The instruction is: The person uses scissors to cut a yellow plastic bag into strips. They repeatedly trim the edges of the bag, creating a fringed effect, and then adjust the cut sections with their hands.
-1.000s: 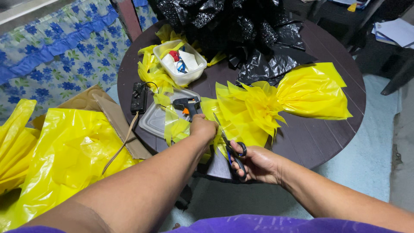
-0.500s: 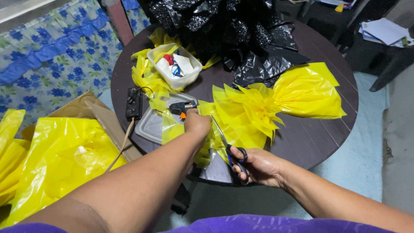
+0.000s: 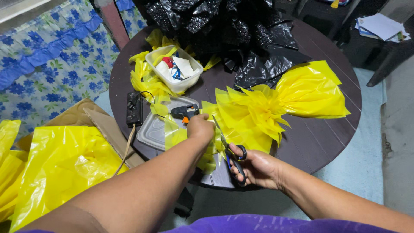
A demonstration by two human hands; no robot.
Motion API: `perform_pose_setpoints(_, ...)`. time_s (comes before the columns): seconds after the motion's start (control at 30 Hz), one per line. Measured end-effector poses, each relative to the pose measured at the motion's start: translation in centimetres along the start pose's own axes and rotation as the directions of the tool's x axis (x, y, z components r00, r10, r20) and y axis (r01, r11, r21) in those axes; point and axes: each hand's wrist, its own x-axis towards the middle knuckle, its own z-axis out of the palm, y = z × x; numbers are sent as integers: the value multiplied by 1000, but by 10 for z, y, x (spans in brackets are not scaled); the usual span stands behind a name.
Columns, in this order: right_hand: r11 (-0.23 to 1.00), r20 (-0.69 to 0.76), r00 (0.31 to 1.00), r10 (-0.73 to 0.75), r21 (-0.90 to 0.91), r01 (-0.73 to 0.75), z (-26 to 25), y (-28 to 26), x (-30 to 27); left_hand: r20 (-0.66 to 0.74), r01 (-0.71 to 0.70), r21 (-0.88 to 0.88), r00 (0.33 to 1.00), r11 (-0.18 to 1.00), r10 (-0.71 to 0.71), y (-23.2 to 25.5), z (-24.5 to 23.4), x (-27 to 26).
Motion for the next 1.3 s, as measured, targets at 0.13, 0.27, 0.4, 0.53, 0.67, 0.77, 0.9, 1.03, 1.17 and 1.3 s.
perform_pose_setpoints(0.13, 1000, -1, 1000, -20, 12, 20, 2, -2, 6, -1, -9, -19, 1000, 1000, 9, -2, -1, -1)
perform_pose_setpoints(0.27, 998, -6, 999, -50, -29, 50, 4, -1, 9, -6, -13, 13, 1000, 1000, 13, -2, -2, -1)
perform_pose_setpoints(0.4, 999, -4, 999, -37, 0, 37, 8, -4, 11, 4, -31, 6, 999, 999, 31, -3, -4, -1)
perform_pose_setpoints(0.53, 1000, -50, 998, -22, 5, 23, 13, -9, 13, 30, -9, -13, 1000, 1000, 9, 0, -6, -2)
perform_pose_setpoints(0.67, 998, -55, 997, -57, -41, 55, 15, -12, 17, 44, 16, -59, 999, 998, -13, 3, -8, -5)
perform_pose_setpoints(0.77, 996, -59, 996, -72, -61, 68, 15, -13, 19, 49, 2, -97, 999, 995, 2, 5, -10, -6)
perform_pose_setpoints(0.9, 999, -62, 997, -46, -28, 44, 16, -16, 24, 58, 16, -98, 998, 995, -10, 6, -10, -4)
perform_pose_setpoints(1.03, 998, -72, 996, -46, -39, 43, 16, -20, 29, 60, -6, -73, 998, 997, 10, 6, -11, -1)
perform_pose_setpoints(1.17, 994, -47, 995, -90, -74, 87, 16, -21, 32, 92, -7, -73, 996, 997, 14, 5, -13, 3)
perform_pose_setpoints(1.3, 995, -68, 995, -78, -75, 73, 18, -24, 35, 112, 29, -150, 994, 988, -12, 6, -13, 2)
